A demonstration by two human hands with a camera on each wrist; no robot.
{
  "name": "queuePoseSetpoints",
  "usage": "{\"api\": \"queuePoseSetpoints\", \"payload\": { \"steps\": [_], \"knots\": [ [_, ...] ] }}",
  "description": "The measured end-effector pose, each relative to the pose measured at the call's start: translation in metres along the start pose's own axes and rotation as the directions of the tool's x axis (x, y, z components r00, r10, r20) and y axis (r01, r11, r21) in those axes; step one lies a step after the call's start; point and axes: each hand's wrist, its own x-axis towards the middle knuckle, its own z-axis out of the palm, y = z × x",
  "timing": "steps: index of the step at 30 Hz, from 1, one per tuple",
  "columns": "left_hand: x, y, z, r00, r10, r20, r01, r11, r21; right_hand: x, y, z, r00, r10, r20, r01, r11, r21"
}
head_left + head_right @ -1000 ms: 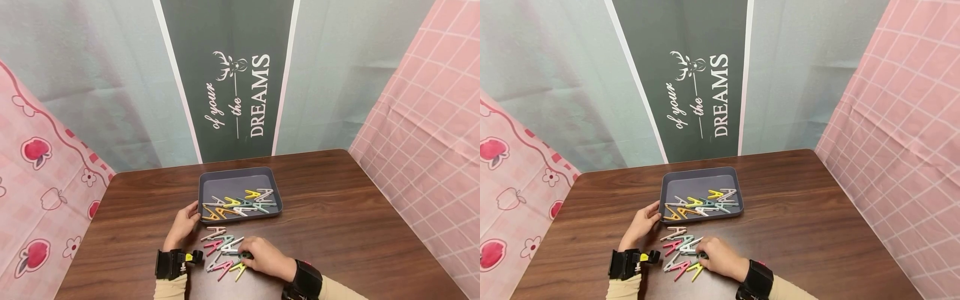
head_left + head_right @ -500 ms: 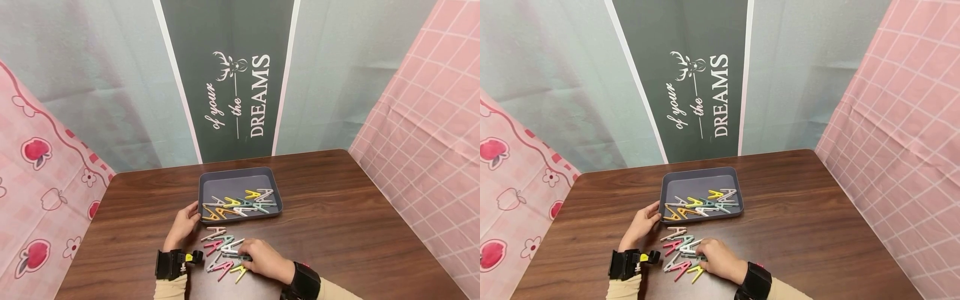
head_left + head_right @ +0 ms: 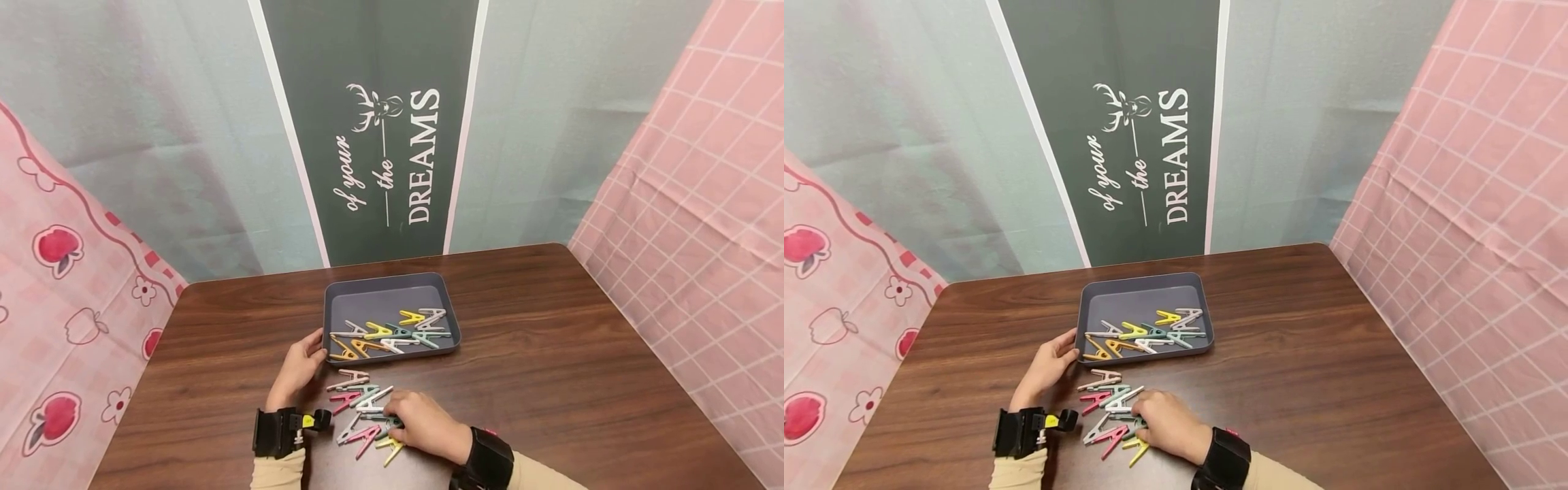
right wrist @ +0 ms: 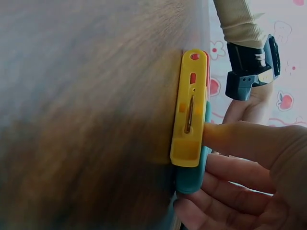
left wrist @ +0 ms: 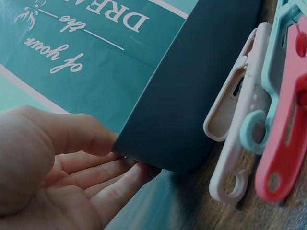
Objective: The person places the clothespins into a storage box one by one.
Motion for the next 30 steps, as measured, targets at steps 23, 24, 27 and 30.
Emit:
{"api": "queuePoseSetpoints", "payload": {
  "steps": [23,24,27,30],
  "knots": [
    [0.0,0.003,-0.001,1.0,-0.001,-0.001,0.001,1.0,0.017,-0.003,0.013,-0.023,1.0,-0.016,-0.026,0.017,0.999,0.035],
    [0.0,0.003,-0.001,1.0,0.001,0.0,-0.001,1.0,0.021,-0.003,0.014,-0.024,0.999,-0.017,-0.03,0.018,0.999,0.039],
    [0.0,0.003,-0.001,1.0,0.007,0.004,-0.007,1.0,0.018,-0.003,0.016,-0.023,0.999,-0.021,-0.04,0.023,0.998,0.062],
    [-0.001,0.004,-0.001,1.0,0.003,0.004,-0.003,1.0,0.014,-0.003,0.017,-0.023,0.999,-0.004,-0.05,0.009,0.995,0.097]
  ]
}}
